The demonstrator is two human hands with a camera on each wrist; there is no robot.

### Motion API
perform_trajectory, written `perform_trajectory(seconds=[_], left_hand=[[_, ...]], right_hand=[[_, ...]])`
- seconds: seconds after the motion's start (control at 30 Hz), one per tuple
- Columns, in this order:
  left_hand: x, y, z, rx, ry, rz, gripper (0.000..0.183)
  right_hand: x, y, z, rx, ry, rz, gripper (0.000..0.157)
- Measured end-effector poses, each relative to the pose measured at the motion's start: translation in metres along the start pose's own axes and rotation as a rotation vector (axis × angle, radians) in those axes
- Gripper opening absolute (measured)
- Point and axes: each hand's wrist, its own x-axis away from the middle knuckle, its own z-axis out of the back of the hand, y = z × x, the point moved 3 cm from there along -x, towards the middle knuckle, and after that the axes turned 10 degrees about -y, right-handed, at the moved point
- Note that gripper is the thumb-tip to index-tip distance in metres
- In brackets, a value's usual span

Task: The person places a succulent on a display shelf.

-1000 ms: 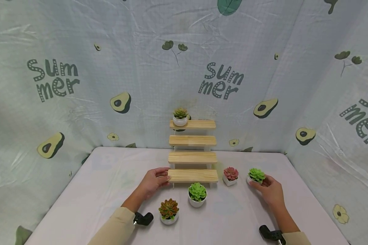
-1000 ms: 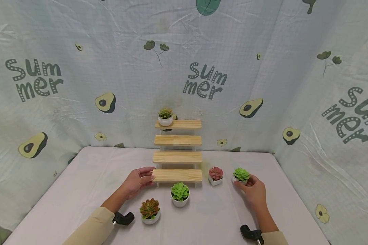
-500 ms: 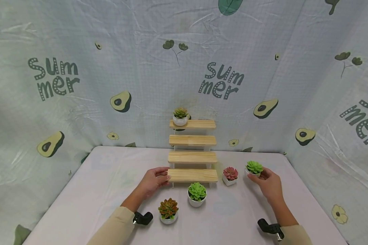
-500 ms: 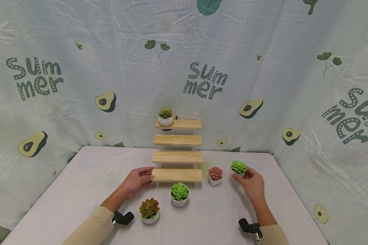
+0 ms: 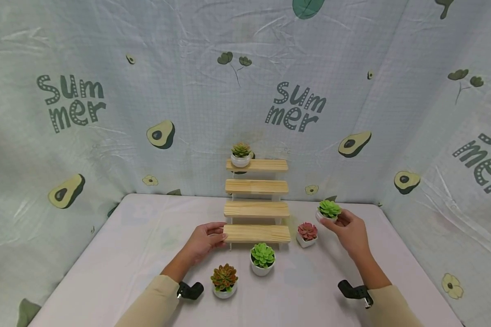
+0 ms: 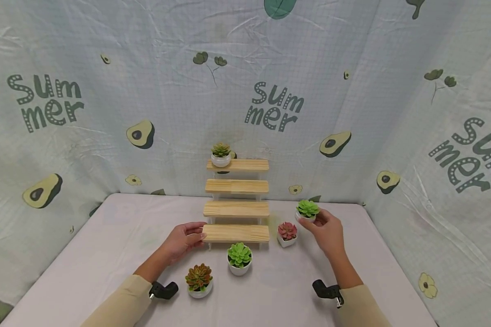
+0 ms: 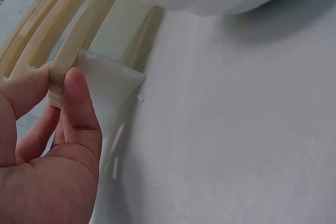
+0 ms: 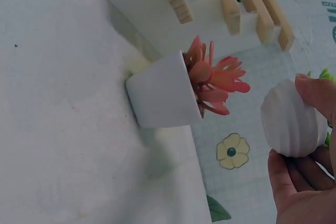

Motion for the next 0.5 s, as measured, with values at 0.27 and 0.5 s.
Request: perform_trajectory(seconds=[0.27, 0.5], left_hand=[[0.0, 0.001, -0.001, -0.001, 0.011, 0.008, 0.048], [0.003, 0.003, -0.003, -0.004, 0.006, 0.0, 0.049]], right_hand=[[-0.009, -0.023, 0.004, -0.006, -0.016, 0.056, 0.076], [-0.016, -0.04, 0.005, -0.031, -0.023, 0.072, 0.078]])
